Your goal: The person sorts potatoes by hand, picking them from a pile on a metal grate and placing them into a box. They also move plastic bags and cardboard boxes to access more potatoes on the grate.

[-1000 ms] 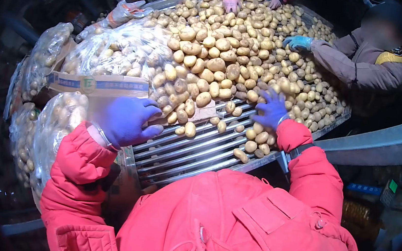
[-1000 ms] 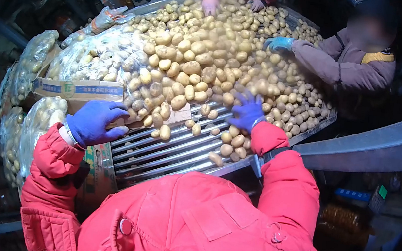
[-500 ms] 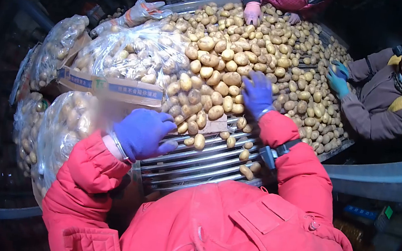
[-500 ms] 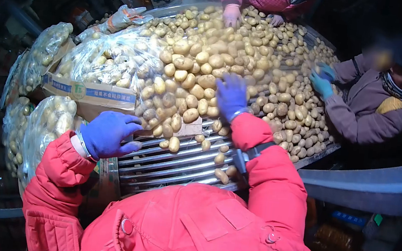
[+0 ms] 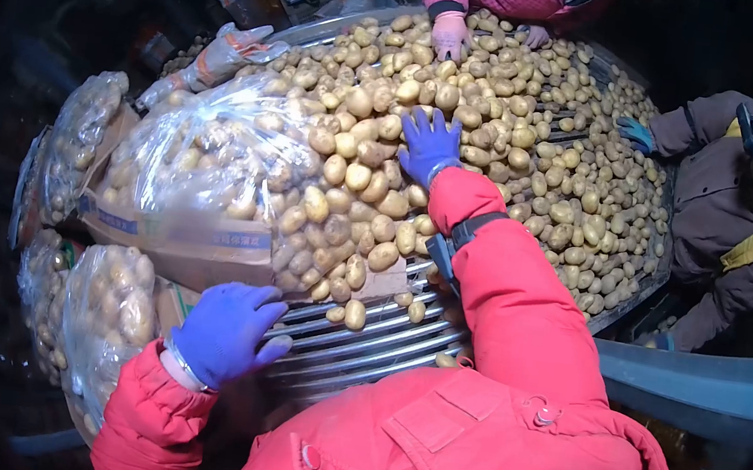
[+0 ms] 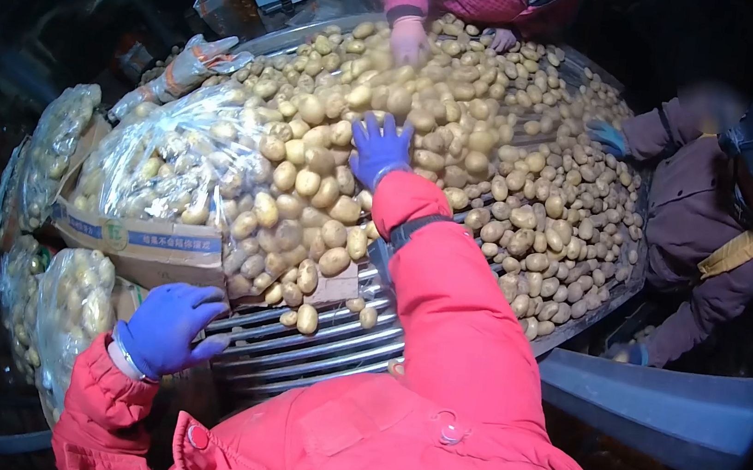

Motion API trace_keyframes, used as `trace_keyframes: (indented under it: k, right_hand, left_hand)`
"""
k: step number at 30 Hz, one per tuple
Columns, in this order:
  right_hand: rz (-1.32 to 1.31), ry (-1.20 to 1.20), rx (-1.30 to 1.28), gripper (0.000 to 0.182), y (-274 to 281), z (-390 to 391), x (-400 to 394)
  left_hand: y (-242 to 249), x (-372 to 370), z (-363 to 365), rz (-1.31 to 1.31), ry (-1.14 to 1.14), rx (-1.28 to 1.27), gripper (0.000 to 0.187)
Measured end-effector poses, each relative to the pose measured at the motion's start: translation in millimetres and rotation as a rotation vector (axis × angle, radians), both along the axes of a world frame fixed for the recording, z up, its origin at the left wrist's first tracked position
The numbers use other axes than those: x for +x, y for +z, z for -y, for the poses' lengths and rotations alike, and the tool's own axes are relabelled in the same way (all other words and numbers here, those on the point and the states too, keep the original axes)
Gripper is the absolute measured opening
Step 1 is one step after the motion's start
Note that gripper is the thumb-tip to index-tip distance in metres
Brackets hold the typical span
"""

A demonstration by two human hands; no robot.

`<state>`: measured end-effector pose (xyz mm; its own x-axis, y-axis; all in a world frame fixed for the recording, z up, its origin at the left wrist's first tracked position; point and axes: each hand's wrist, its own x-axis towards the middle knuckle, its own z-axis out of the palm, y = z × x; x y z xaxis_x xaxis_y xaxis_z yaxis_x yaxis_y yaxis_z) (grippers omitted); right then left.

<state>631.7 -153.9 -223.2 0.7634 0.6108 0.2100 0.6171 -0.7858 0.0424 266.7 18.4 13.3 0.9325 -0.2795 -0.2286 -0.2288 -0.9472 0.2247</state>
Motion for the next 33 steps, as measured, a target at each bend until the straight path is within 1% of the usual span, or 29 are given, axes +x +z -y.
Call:
trace_keyframes:
  k: [2,6,7,8,11,14,17,20,23,26,29,32,33]
  right_hand:
    - [-0.044,-0.025,0.031,0.066,-4,5,15]
    - [-0.134,-0.035,0.101,0.06,-9,10,42]
    - [-0.135,-0.038,0.132,0.057,-12,10,44]
    - [-0.07,-0.035,0.133,0.058,-19,10,48]
    - [-0.126,-0.045,0.168,0.055,-12,13,48]
    - [-0.086,-0.061,0.214,0.052,-19,13,50]
    - [-0.082,-0.072,0.25,0.051,-22,14,53]
    - [-0.066,-0.051,0.279,0.054,-24,21,58]
    - [-0.024,-0.058,0.31,0.058,-42,23,72]
    - [0.011,-0.057,0.266,0.059,-49,33,78]
    - [0.07,-0.101,0.205,0.056,-52,50,83]
    - [-0.205,-0.327,0.051,0.052,-25,76,96]
    - [-0.206,-0.364,0.067,0.051,-25,89,102]
  left_hand:
    - [-1,1,-3,-0.014,0.019,0.005,0.044]
    - [-3,3,-11,-0.047,0.049,0.046,0.047]
    - [-5,2,-14,-0.09,0.079,0.047,0.05]
    - [-9,-1,-16,-0.072,0.078,0.05,0.05]
    - [-17,-5,-19,-0.052,0.064,0.051,0.05]
    - [-22,-6,-22,-0.068,0.063,0.043,0.05]
    - [-28,-8,-26,-0.067,0.064,0.07,0.051]
    - [-25,-7,-24,-0.075,0.066,0.074,0.051]
    - [-23,-6,-23,-0.084,0.08,0.075,0.05]
    - [-24,-6,-25,-0.082,0.078,0.074,0.05]
    - [-31,-8,-28,-0.074,0.082,0.08,0.051]
    - [-29,-8,-27,-0.089,0.092,0.087,0.051]
    - [-28,-7,-26,-0.099,0.092,0.088,0.05]
